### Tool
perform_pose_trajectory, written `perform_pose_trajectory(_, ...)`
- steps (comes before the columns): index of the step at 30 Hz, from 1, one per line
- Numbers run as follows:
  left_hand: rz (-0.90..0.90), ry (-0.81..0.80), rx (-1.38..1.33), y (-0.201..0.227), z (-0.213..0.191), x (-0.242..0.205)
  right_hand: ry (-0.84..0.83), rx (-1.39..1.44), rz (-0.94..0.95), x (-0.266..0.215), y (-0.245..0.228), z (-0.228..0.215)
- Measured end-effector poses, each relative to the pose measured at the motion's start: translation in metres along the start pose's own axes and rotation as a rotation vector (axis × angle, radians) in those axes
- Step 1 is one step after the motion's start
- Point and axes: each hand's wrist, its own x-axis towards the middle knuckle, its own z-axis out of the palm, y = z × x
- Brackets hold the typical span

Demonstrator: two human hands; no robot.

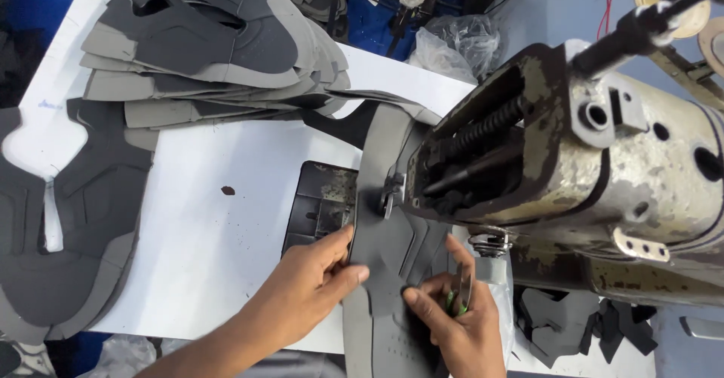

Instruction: The person uses a sewing machine to stitch together gray and black synthetic shoe components. They guide the material under the needle, aligning the edges, and then cut the thread with a small tool before moving the finished piece aside and picking up the next one.

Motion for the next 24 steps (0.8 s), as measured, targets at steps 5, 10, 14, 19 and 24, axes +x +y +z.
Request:
perform_pose_trajectory(5, 0.017, 0.031, 0.028, 0.014, -0.003, 0.011, 0.054, 0.061, -0.067, 0.004, -0.007, 0.003)
perform_pose_trajectory(10, 0.042, 0.082, 0.067, 0.020, -0.005, 0.022, 0.076, -0.047, 0.093, 0.011, -0.001, -0.001)
perform_pose_trajectory(14, 0.059, 0.073, 0.160, 0.025, -0.012, 0.032, 0.068, 0.008, 0.014, 0.014, -0.011, 0.003)
perform_pose_trajectory(19, 0.128, 0.045, 0.310, 0.028, -0.026, 0.056, -0.042, 0.182, -0.078, 0.030, 0.019, 0.006)
perform_pose_trajectory(24, 0.322, -0.092, 0.253, 0.046, -0.045, 0.082, 0.028, 0.350, -0.073, 0.019, -0.005, 0.032)
